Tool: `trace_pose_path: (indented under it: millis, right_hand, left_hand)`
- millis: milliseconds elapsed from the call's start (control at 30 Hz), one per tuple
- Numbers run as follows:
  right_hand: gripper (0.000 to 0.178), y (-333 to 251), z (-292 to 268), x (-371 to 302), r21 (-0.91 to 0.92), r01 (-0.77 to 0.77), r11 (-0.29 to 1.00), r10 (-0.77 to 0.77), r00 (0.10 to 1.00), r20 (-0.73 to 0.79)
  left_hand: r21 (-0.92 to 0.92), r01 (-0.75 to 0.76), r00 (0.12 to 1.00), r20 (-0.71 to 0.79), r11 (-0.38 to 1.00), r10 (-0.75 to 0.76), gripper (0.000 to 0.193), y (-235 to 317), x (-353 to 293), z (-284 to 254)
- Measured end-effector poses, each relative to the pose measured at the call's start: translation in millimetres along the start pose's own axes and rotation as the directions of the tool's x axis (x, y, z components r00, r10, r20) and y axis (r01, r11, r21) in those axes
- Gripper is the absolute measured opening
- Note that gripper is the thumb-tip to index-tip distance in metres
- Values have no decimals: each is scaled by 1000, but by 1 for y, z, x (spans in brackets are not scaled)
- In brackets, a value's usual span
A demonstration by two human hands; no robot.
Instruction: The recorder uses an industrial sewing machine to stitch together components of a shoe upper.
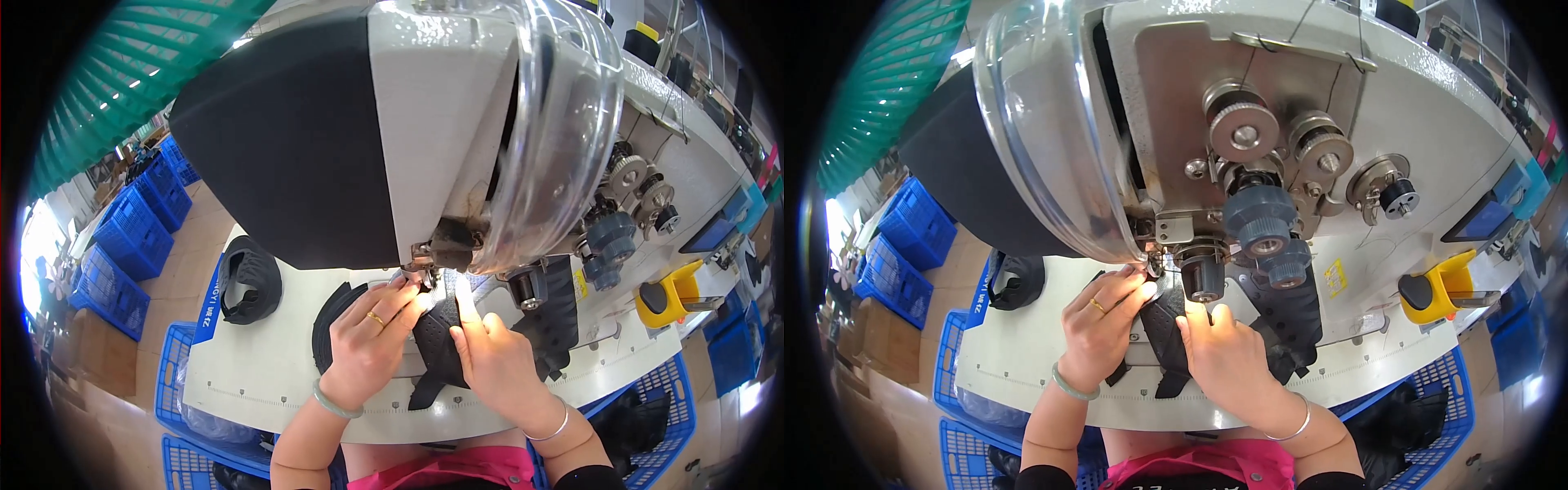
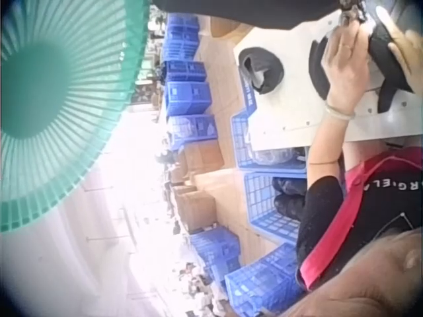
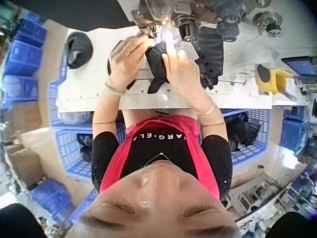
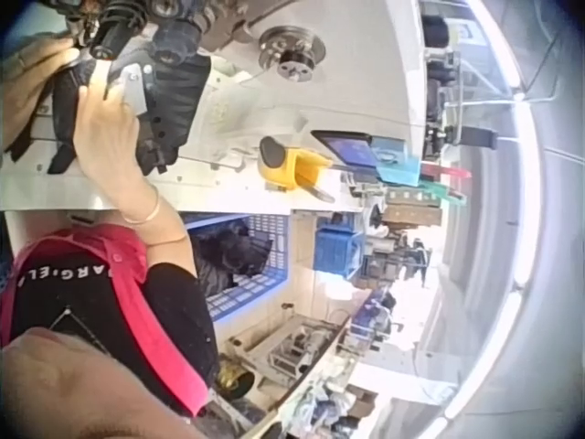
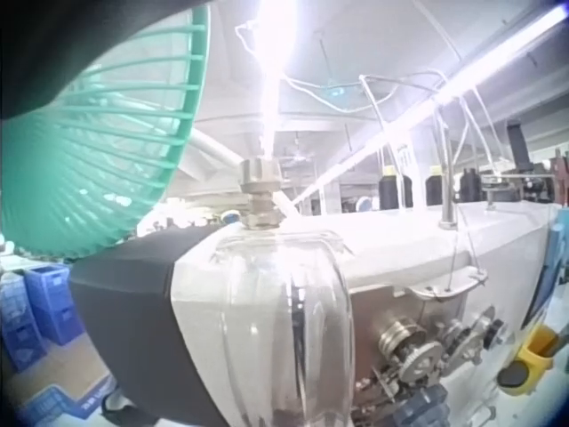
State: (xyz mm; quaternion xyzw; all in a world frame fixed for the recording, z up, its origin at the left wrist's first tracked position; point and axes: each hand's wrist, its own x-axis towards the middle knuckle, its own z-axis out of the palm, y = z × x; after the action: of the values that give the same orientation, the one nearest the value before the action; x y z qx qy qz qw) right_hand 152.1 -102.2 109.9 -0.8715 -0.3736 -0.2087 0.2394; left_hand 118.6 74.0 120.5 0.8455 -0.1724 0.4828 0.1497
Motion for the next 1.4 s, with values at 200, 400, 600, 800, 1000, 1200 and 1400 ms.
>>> trace_pose_path:
  millis: [200, 400, 600, 800, 1000, 1200, 1400]
  right_hand:
    - [20, -1, 2, 2, -97, -7, 995, 5, 1000, -19]
    - [18, -6, 1, 4, -149, -23, 989, 21, 1000, -10]
    - [16, -5, -2, 6, -116, -25, 993, 25, 1000, -1]
    - [16, -4, -3, 6, -113, -23, 993, 24, 1000, 7]
    - [16, -5, -3, 9, -97, -30, 995, 28, 999, -16]
    - [17, -2, -2, 13, -108, -35, 994, 31, 999, -35]
    - [21, 3, 1, 14, -135, -4, 991, -3, 999, -50]
  left_hand:
    - [-135, 114, 993, -4, 984, -115, 24, -4, 0, 1]
    - [-428, 510, 850, 123, 746, -512, 20, 3, 5, -2]
    - [-212, 189, 982, 39, 959, -185, 22, -3, -1, -1]
    - [-189, 93, 995, 38, 978, -87, 23, -9, -1, -2]
    - [-205, 52, 999, 14, 977, -50, 20, -13, -2, 1]
    - [-170, 21, 1000, 19, 985, -18, 20, -14, 4, 1]
    - [-156, -13, 1000, -2, 988, 13, 19, -16, 8, 0]
